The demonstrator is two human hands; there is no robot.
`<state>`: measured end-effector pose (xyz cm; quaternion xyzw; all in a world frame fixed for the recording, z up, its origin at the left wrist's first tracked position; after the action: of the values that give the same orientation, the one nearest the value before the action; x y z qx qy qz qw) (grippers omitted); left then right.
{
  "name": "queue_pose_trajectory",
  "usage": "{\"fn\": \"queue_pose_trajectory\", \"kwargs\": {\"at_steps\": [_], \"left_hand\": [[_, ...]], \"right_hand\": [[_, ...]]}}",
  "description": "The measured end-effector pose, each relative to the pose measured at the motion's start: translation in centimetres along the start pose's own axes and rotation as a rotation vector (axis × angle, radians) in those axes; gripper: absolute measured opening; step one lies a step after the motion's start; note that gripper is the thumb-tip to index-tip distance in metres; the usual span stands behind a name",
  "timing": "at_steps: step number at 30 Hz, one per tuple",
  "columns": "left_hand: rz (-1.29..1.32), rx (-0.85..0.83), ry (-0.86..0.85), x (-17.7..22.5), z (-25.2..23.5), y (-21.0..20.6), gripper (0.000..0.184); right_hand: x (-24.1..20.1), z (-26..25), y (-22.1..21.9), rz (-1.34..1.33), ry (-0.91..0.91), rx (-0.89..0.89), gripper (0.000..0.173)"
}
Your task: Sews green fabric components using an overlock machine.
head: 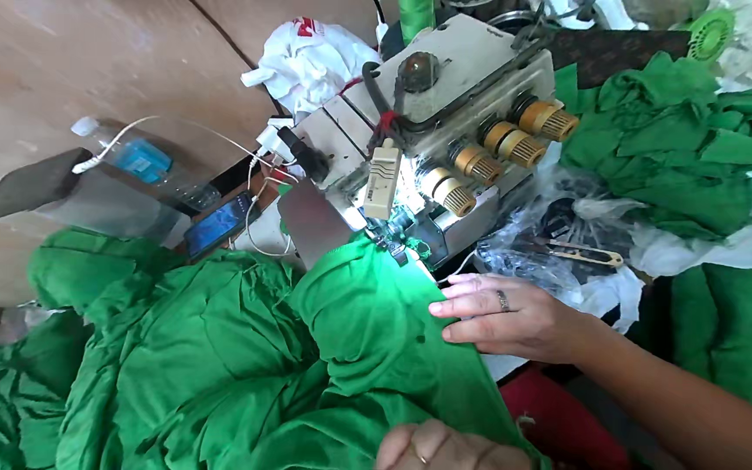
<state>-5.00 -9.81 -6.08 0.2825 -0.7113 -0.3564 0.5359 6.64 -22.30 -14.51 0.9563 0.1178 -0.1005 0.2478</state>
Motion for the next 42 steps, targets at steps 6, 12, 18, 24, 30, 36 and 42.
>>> {"fn": "queue_pose_trajectory", "kwargs": {"at_steps": [6,12,18,24,30,36,42], "left_hand": [[-0.085,0.029,-0.012,-0.1,-1.2,-0.1,0.020],[-0.244,0.096,0.008,-1.1,-2.2,-1.1,0.018],[-0.346,0.297,-0.056,-2.5,-4.6,-0.7,0.019],[-0.344,0.411,0.055,-3.0,-3.3,-0.2,0.014],[-0.347,0.462,0.084,-3.2,-2.3,0.1,0.017],[-0.342,0.485,0.067,-2.1,-2.5,-0.1,0.018],[-0.265,0.508,0.051,-2.8,-2.0,-2.0,0.016]], "right_hand": [[0.0,-0.4,0.1,0.029,0.021,0.006,0.014],[-0.3,-0.3,0.2,0.058,0.019,-0.005,0.013],[0.4,-1.2,0.2,0.107,0.033,0.016,0.015],[0.7,-1.8,0.4,0.050,0.027,0.013,0.016],[0.6,-2.1,0.2,0.022,0.002,-0.023,0.015],[-0.4,-2.3,0.8,0.020,0.026,-0.047,0.015],[-1.0,-1.0,0.8,0.059,0.005,-0.015,0.012]]}}
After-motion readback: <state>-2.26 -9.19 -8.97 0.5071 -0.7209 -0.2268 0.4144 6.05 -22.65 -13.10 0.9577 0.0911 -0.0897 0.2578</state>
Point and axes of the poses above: each hand's wrist, its own z-axis away from the middle knuckle, its own y-axis out of the back of the hand, x = y × z, the point moved 6 cm from there along -z, towards the middle knuckle, and after that the axes turned 13 degrees about y, right-handed, at the moved point
